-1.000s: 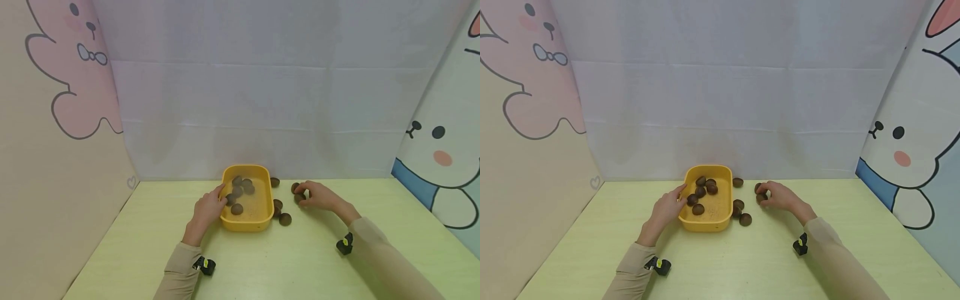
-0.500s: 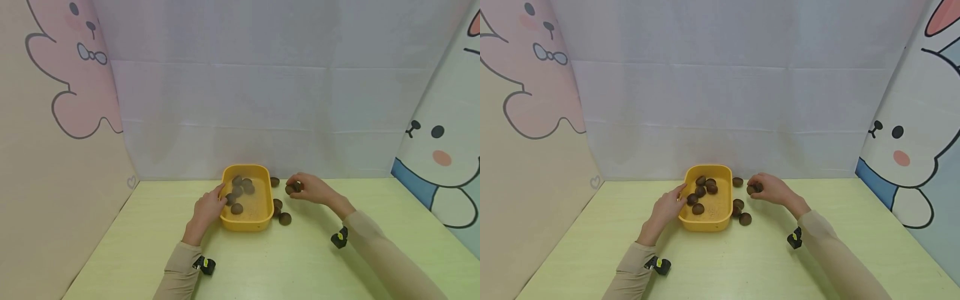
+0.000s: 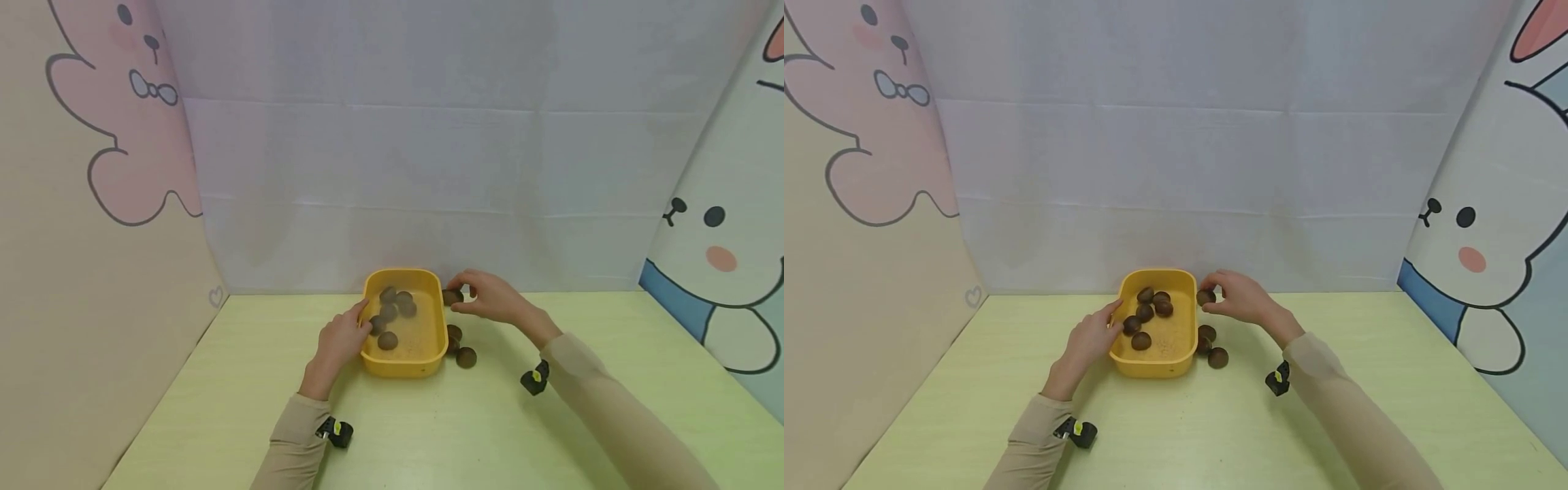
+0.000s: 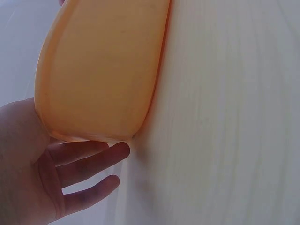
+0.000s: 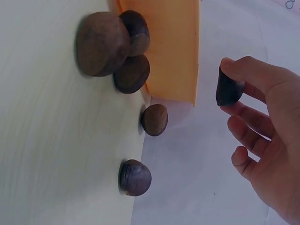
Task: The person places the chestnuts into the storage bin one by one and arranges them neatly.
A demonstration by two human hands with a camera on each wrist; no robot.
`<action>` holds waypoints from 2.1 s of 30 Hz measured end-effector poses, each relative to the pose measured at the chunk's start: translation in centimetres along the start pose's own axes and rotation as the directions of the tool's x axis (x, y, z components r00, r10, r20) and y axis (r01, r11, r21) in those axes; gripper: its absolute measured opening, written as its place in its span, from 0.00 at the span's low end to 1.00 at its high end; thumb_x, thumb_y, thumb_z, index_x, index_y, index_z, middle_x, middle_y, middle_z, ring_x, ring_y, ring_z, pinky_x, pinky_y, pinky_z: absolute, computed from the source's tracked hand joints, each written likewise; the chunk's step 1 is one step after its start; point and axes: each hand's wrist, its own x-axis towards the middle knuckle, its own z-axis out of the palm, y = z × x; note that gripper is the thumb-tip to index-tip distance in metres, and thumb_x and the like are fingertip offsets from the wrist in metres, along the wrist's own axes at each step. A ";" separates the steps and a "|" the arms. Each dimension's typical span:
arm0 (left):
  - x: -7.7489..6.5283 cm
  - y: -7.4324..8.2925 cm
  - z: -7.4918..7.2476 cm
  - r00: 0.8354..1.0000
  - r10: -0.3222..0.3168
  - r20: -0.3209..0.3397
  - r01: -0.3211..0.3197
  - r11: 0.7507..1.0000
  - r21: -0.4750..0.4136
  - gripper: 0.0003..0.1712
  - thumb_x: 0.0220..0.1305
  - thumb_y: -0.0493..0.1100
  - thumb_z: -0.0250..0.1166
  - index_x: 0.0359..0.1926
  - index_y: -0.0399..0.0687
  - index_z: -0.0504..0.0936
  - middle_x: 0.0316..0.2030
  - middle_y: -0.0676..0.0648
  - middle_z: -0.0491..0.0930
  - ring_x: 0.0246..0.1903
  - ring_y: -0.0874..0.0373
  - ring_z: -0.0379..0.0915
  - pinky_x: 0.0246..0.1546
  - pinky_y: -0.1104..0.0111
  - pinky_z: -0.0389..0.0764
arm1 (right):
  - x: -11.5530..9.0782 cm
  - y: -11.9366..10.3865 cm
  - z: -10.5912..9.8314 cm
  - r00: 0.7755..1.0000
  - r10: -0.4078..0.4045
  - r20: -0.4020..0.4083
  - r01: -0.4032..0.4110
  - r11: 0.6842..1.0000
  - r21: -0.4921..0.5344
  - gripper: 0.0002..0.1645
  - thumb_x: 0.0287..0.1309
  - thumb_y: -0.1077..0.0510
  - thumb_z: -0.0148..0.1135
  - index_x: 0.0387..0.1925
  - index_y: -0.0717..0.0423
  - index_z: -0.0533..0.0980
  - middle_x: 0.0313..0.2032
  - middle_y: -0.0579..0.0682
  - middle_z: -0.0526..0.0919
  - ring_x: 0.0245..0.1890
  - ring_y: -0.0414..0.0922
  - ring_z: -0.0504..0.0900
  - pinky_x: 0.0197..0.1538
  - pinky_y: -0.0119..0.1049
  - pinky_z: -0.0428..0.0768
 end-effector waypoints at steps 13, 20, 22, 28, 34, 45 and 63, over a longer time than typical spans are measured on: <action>-0.2 0.1 -0.1 1.000 0.013 -0.011 -0.013 1.000 -0.006 0.33 0.65 0.46 0.54 0.72 0.54 0.69 0.15 0.50 0.64 0.14 0.57 0.57 0.17 0.67 0.59 | 2.6 -2.5 1.1 0.998 -0.035 0.044 0.036 0.999 -0.020 0.20 0.54 0.51 0.72 0.48 0.51 0.82 0.44 0.47 0.83 0.40 0.46 0.80 0.45 0.40 0.79; -0.2 0.2 -0.2 1.000 0.000 -0.007 0.000 1.000 0.004 0.33 0.65 0.46 0.55 0.72 0.55 0.69 0.17 0.48 0.67 0.16 0.55 0.61 0.19 0.65 0.61 | 3.9 -3.1 2.1 0.994 -0.080 0.081 0.085 0.994 -0.061 0.20 0.54 0.50 0.72 0.49 0.51 0.82 0.44 0.46 0.84 0.41 0.47 0.80 0.45 0.40 0.77; -0.2 0.3 -0.2 1.000 0.000 -0.007 0.000 1.000 0.004 0.33 0.65 0.46 0.55 0.72 0.55 0.69 0.17 0.48 0.67 0.16 0.55 0.61 0.19 0.65 0.61 | 4.3 -3.2 2.6 0.992 -0.085 0.091 0.093 0.992 -0.082 0.21 0.54 0.50 0.72 0.49 0.52 0.83 0.45 0.47 0.85 0.42 0.49 0.80 0.47 0.42 0.77; -0.3 0.3 -0.3 1.000 0.000 -0.006 0.000 1.000 0.003 0.33 0.65 0.46 0.55 0.72 0.54 0.69 0.18 0.48 0.67 0.16 0.55 0.61 0.19 0.65 0.61 | 5.3 -3.6 3.8 0.986 -0.103 0.133 0.114 0.990 -0.077 0.20 0.55 0.51 0.70 0.49 0.53 0.83 0.47 0.48 0.86 0.46 0.51 0.82 0.50 0.43 0.78; -0.2 0.3 -0.3 1.000 0.001 -0.001 -0.001 1.000 0.000 0.33 0.65 0.46 0.55 0.72 0.54 0.69 0.19 0.47 0.69 0.17 0.55 0.62 0.20 0.65 0.61 | 6.0 -3.7 4.7 0.981 -0.143 0.132 0.152 0.987 -0.058 0.17 0.52 0.55 0.69 0.46 0.53 0.83 0.45 0.49 0.85 0.47 0.50 0.82 0.52 0.45 0.79; -0.1 0.1 -0.1 1.000 0.006 -0.011 -0.006 1.000 0.001 0.33 0.65 0.45 0.55 0.72 0.54 0.69 0.21 0.45 0.72 0.18 0.53 0.63 0.20 0.64 0.62 | 7.1 -3.9 6.6 0.969 -0.061 0.241 0.079 0.995 -0.064 0.14 0.54 0.54 0.70 0.44 0.45 0.83 0.44 0.44 0.83 0.46 0.45 0.80 0.54 0.44 0.77; -0.2 0.3 0.0 1.000 0.006 -0.014 -0.006 1.000 0.003 0.33 0.65 0.45 0.55 0.72 0.55 0.69 0.16 0.49 0.65 0.15 0.56 0.58 0.18 0.65 0.59 | 6.8 -4.2 7.3 0.960 -0.076 0.268 0.109 0.988 -0.109 0.03 0.55 0.55 0.67 0.34 0.46 0.81 0.33 0.40 0.82 0.36 0.41 0.79 0.43 0.39 0.78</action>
